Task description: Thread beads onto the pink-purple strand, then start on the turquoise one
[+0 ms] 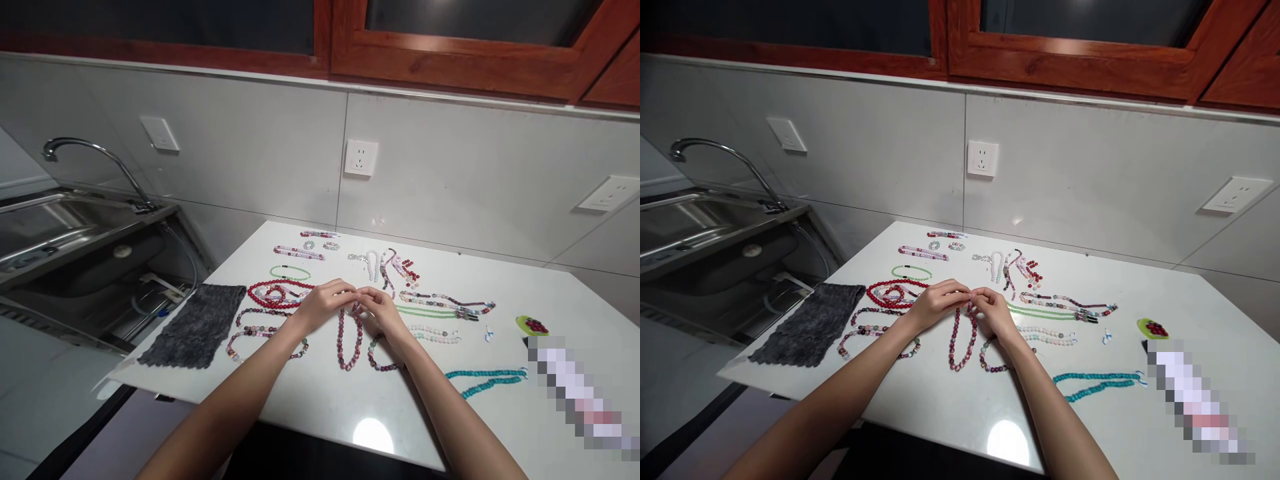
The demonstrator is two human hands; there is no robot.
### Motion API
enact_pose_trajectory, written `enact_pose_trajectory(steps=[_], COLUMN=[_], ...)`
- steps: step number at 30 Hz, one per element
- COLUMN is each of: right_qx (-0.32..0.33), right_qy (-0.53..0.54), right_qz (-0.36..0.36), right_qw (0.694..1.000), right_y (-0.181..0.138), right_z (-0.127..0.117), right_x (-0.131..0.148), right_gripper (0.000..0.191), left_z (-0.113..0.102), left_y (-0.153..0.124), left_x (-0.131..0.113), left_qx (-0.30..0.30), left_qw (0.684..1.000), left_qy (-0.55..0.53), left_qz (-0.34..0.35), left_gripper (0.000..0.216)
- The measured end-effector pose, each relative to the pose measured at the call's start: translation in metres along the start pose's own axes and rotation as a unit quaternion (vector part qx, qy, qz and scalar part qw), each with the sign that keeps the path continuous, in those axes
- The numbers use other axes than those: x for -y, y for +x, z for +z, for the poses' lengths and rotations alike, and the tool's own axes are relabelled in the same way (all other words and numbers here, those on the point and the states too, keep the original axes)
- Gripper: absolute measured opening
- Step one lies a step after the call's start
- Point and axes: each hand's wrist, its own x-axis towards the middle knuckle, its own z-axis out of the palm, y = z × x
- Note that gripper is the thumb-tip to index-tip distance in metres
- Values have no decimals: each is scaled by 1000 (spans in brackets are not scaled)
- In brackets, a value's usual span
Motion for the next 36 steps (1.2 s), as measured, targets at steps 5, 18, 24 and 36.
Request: enact_pose_trajectory(steps=[5,18,24,36], right_qx=[-39,-30,-18,-42], right_qy=[-24,-56,-68,-111], right_qz=[-14,-23,-38,-64], right_qw=[999,998,997,991], right_y=[1,1,2,0], right_z=[0,-4,-2,2], right_x=[-2,-2,-6,-11], right_gripper=[22,9,7,6], left_z=[0,-6,-4,-3], left_y=[3,7,8,9], left_x=[-3,-16,-16,-15], left_qx=[3,10,15,33], left_qw=[999,987,981,965], left_qy=[-25,-96,-119,-161], left_qz=[-25,-128,-153,-206], left_gripper=[26,20,15,6])
